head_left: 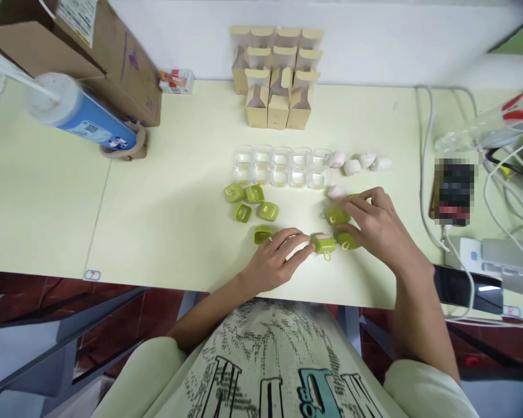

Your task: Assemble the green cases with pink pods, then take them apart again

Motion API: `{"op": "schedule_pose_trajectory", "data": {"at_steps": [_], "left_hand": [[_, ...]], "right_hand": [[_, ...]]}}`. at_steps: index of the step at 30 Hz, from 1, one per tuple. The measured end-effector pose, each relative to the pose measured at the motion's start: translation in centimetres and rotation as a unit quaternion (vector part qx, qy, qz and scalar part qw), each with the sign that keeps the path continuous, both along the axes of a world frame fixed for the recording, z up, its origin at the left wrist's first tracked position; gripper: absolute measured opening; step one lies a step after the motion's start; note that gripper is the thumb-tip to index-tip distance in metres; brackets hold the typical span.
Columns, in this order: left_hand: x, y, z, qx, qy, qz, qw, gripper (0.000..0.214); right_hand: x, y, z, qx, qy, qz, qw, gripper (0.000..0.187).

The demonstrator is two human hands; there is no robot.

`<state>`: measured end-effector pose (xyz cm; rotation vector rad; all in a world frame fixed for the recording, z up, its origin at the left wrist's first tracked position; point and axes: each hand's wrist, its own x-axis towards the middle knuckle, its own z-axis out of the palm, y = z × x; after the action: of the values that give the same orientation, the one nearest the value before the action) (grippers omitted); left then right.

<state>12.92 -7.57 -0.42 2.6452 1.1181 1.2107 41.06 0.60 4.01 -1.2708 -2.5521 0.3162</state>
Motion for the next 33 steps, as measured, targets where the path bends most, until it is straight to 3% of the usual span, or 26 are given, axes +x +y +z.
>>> {"op": "schedule_pose_trajectory", "data": {"at_steps": [2,4,6,8,10,12,14,17,20,22,24,28,30,33], "left_hand": [[-0.3,0.4,0.1,-0.003,-0.016,0.001,1.0,0.04],[-0.5,1.2,0.4,0.007,-0.02,0.003,1.0,0.047],[-0.7,2.2,0.9,0.011,-0.023,-0.001,1.0,0.051],[-0.9,3.1,1.2,0.0,-0.052,0.0,0.999,0.047],[-1.1,3.5,1.5,-0.007,-0.105,0.017,0.994,0.037],[-1.4,3.4,1.7,-0.028,-0.161,0.048,0.985,0.035],[-1.9,2.9,1.9,-0.097,-0.211,0.055,0.971,0.04],[-2.5,2.3,2.1,-0.255,-0.273,0.002,0.927,0.046],[-2.9,2.3,2.1,-0.328,-0.314,-0.012,0.891,0.047],[-3.0,2.5,1.9,-0.325,-0.307,0.002,0.895,0.045],[-3.2,2.8,1.7,-0.294,-0.262,0.009,0.919,0.042],[-3.2,3.3,1.2,-0.161,-0.168,0.018,0.972,0.047],[-2.9,3.3,1.0,-0.131,-0.161,0.047,0.977,0.05],[-2.2,3.4,1.2,-0.163,-0.182,0.113,0.963,0.045]], "right_hand": [[-0.9,-0.2,1.2,-0.036,0.062,0.0,0.997,0.035],[-2.5,-0.6,2.1,-0.118,0.146,0.007,0.982,0.041],[-4.8,-1.2,2.4,-0.212,0.238,0.003,0.948,0.046],[-7.2,-1.8,1.9,-0.249,0.326,-0.043,0.911,0.05],[-9.1,-2.3,1.1,-0.201,0.379,-0.066,0.901,0.046],[-10.1,-2.5,0.3,-0.125,0.387,-0.044,0.912,0.041],[-10.2,-2.4,-0.2,-0.058,0.368,-0.017,0.928,0.04],[-9.7,-2.3,-0.6,0.013,0.326,-0.007,0.945,0.045],[-9.5,-2.2,-1.0,0.079,0.252,0.021,0.964,0.047],[-9.5,-2.3,-1.3,0.12,0.203,0.043,0.971,0.046],[-9.5,-2.5,-1.5,0.146,0.174,0.064,0.972,0.048],[-9.2,-3.0,-1.4,0.208,0.184,0.096,0.956,0.048],[-9.3,-3.2,-1.3,0.229,0.207,0.102,0.946,0.043],[-10.0,-2.8,-1.4,0.197,0.22,0.09,0.951,0.033]]}}
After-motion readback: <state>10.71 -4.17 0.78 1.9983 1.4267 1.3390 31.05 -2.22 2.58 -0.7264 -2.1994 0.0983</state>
